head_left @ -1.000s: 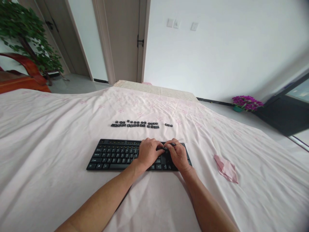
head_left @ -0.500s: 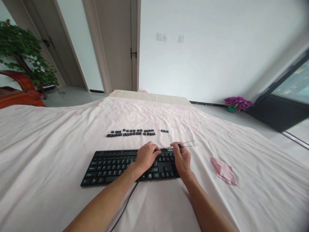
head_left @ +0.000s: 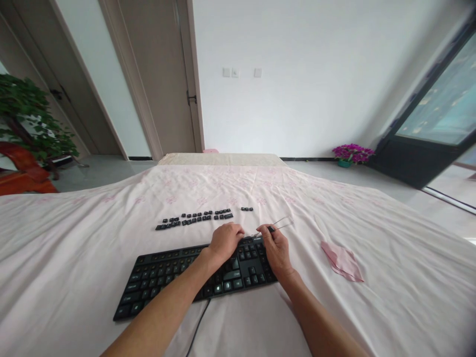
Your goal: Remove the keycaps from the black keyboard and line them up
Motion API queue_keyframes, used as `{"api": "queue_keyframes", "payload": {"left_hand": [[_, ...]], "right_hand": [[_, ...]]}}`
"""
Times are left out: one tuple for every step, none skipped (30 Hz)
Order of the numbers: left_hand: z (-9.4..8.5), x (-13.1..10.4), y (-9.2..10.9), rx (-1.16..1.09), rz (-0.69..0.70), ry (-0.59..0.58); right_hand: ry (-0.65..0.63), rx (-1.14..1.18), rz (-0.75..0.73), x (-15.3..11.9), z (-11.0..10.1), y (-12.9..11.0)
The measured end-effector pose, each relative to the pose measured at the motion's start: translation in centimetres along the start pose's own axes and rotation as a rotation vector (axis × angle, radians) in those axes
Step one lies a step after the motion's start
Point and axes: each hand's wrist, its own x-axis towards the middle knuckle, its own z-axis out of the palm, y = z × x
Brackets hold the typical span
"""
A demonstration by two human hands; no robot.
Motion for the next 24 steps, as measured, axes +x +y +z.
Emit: {"api": "queue_keyframes", "payload": {"left_hand": [[0.1,-0.2,0.0,-0.005,0.02,-0.001],[0.1,-0.4,0.0,-0.004,0.034,-0.004],[0.1,-0.6,-0.1,0.001,0.045,-0.008],[0.2,-0.8,-0.2,0.009,0.055,-0.013],[0.2,-1.0,-0.4,0.015,0.064,-0.018],[0.3,-1.2,-0.5,0.02,0.071,-0.021],[0.3,-1.4,-0.7,0.022,0.076,-0.02],[0.4,-1.5,-0.8,0.02,0.077,-0.014],[0.5,-1.6,-0.9,0.013,0.076,-0.002],[0.6,-1.6,-1.1,0.002,0.074,0.014],[0.7,-1.7,-1.1,-0.013,0.073,0.03],[0.8,-1.6,-1.2,-0.03,0.076,0.046],[0.9,-1.6,-1.3,-0.044,0.08,0.061],[1.0,-1.6,-1.3,-0.055,0.086,0.077],[1.2,-1.5,-1.4,-0.06,0.094,0.091],[1.3,-1.5,-1.4,-0.059,0.102,0.101],[1.4,-1.4,-1.4,-0.052,0.111,0.109],[1.4,-1.4,-1.4,-0.039,0.119,0.113],[1.5,-1.4,-1.4,-0.022,0.127,0.112],[1.5,-1.4,-1.4,-0.003,0.137,0.108],[1.5,-1.4,-1.3,0.015,0.145,0.104],[1.4,-1.5,-1.1,0.028,0.15,0.104],[1.4,-1.6,-1.0,0.035,0.153,0.106],[1.3,-1.7,-0.8,0.036,0.155,0.111]], "right_hand": [[0.008,0.004,0.008,0.0,0.0,0.0],[0.015,0.007,0.015,0.0,0.0,0.1],[0.019,0.009,0.021,0.0,0.0,0.1],[0.02,0.011,0.024,0.1,0.0,0.1],[0.019,0.012,0.023,0.1,0.0,0.1],[0.02,0.013,0.019,0.1,0.0,0.1],[0.023,0.014,0.012,0.1,0.0,0.1],[0.025,0.015,0.004,0.1,0.0,0.1],[0.029,0.017,-0.003,0.1,0.0,0.1],[0.032,0.021,-0.007,0.1,0.0,0.1],[0.034,0.025,-0.009,0.1,0.0,0.1],[0.035,0.028,-0.009,0.1,0.0,0.1],[0.035,0.029,-0.008,0.2,0.0,0.2],[0.035,0.028,-0.007,0.2,0.0,0.2],[0.035,0.025,-0.006,0.2,0.0,0.3],[0.034,0.022,-0.007,0.2,0.0,0.3],[0.034,0.02,-0.009,0.2,0.0,0.3],[0.034,0.02,-0.011,0.2,0.0,0.4],[0.035,0.022,-0.016,0.2,0.0,0.4],[0.037,0.023,-0.02,0.2,0.0,0.4],[0.038,0.023,-0.024,0.2,0.0,0.4],[0.04,0.023,-0.026,0.2,0.0,0.4],[0.043,0.022,-0.028,0.2,0.0,0.4],[0.046,0.021,-0.03,0.2,0.0,0.5]]}}
